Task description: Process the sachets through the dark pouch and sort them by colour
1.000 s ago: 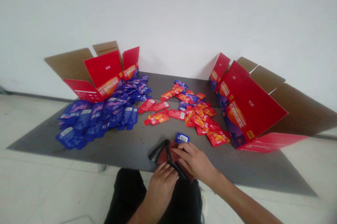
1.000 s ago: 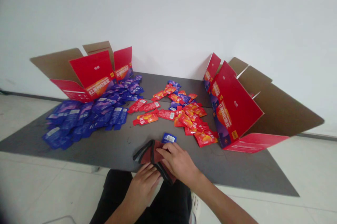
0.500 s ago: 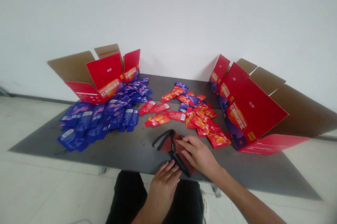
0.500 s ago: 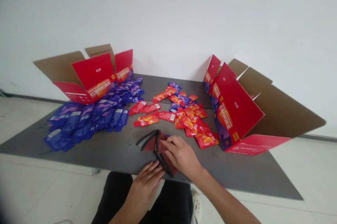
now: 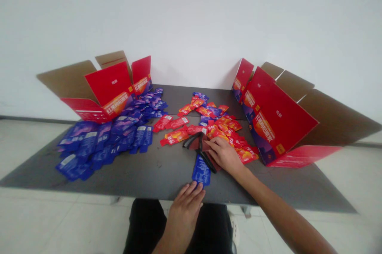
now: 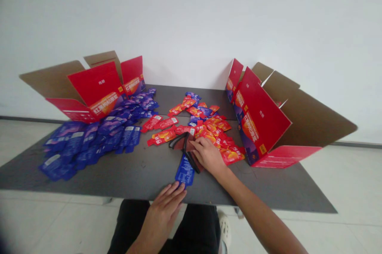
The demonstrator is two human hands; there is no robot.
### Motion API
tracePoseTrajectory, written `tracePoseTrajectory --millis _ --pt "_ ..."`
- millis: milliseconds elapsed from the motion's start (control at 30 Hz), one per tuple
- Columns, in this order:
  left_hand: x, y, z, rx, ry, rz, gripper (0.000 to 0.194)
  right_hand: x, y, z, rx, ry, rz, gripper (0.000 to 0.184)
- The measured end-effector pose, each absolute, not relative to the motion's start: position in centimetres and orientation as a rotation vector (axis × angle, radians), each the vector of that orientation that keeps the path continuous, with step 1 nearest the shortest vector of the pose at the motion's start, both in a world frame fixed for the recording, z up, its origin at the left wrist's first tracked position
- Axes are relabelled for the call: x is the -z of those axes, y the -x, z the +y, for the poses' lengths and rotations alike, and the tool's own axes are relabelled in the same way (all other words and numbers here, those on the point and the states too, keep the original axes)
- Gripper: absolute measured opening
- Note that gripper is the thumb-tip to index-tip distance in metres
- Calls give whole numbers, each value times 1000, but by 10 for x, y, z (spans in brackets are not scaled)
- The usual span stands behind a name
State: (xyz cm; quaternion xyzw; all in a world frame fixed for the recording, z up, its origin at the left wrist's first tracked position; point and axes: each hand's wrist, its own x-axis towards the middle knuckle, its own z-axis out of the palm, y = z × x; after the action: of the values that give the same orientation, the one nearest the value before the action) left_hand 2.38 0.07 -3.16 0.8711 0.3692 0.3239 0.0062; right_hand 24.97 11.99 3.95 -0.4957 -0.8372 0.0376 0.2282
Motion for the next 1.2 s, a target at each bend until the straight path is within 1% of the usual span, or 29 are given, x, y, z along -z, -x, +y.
tracePoseTrajectory --millis 100,167,233,300,400,533,633,767,867,1033,1133,1200 --pt "30 -26 -2 -996 -2677 1183 32 -43 -237 79 -235 1262 -2341 39" --pt "28 -26 -3 -986 -2615 1228 31 -40 -228 55 -368 1204 -2406 38" --pt "27 -25 -4 -968 -2607 1234 31 -34 -224 47 -425 1201 -2411 35" --pt "25 -24 -3 -942 -2665 1190 32 -27 -227 58 -389 1239 -2361 34" --pt "24 -22 0 -929 -2727 1147 34 -22 -238 95 -262 1306 -2336 33" --pt "23 -22 1 -952 -2727 1151 34 -28 -252 133 -130 1411 -2322 27" --pt "22 -24 0 -950 -2706 1160 34 -37 -248 117 -120 1389 -2283 32" --pt "20 -25 -3 -945 -2606 1199 30 -39 -229 61 -309 1245 -2360 37" --pt "21 -25 -3 -929 -2590 1220 29 -29 -222 49 -386 1210 -2387 36" --pt "26 -22 -1 -934 -2743 1155 36 -22 -239 106 -171 1364 -2310 31" --pt "24 -21 0 -942 -2744 1145 33 -31 -253 128 -62 1419 -2281 30" --pt "17 -23 1 -945 -2685 1139 27 -37 -260 121 -16 1404 -2185 32"
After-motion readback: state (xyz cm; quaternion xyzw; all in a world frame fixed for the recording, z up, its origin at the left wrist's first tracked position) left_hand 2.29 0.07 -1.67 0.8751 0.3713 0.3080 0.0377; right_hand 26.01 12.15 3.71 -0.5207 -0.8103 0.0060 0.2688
